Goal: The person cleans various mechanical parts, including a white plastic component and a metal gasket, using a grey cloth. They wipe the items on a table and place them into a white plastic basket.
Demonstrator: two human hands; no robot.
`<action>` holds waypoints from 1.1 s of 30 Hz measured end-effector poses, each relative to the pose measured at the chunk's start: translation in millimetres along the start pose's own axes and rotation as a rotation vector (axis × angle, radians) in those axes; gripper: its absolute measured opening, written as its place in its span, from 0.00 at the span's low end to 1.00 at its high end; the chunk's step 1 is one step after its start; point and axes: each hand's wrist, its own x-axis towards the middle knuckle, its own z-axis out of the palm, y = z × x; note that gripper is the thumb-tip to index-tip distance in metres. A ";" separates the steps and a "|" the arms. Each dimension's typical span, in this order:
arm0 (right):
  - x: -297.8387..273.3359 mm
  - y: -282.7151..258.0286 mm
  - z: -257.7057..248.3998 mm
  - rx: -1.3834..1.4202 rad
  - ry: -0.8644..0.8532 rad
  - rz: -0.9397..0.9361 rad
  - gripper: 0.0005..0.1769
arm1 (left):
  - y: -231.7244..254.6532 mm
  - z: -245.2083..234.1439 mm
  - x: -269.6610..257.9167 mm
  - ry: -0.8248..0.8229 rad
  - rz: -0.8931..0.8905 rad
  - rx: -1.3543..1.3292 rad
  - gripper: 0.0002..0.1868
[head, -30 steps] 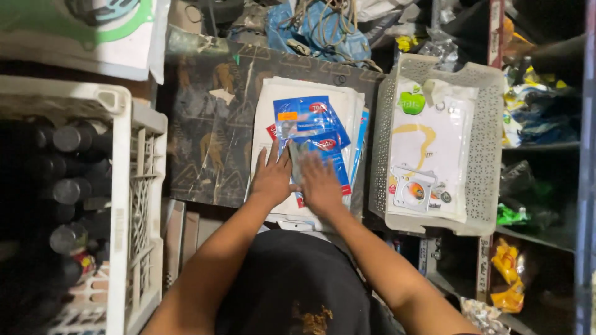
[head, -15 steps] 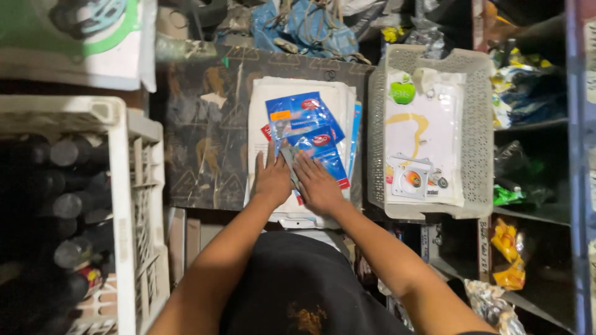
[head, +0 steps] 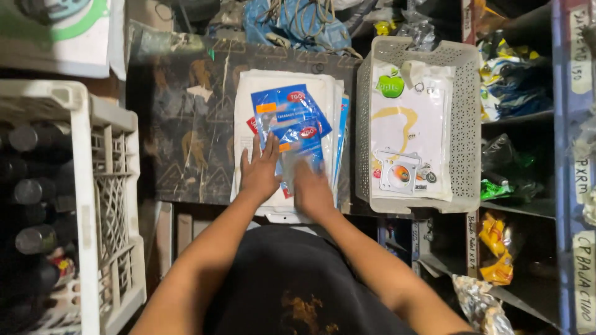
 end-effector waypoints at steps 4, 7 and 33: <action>-35.8 14.0 -6.1 0.133 -0.141 -0.113 0.28 | 7.7 1.0 -13.8 0.057 0.002 -0.088 0.52; -49.5 18.5 -5.7 0.204 0.063 0.142 0.24 | 6.7 8.3 -21.2 0.151 -0.006 -0.140 0.51; -12.2 35.6 -97.8 0.856 -0.187 0.368 0.27 | 111.4 -140.0 -35.1 0.689 -0.108 -1.482 0.10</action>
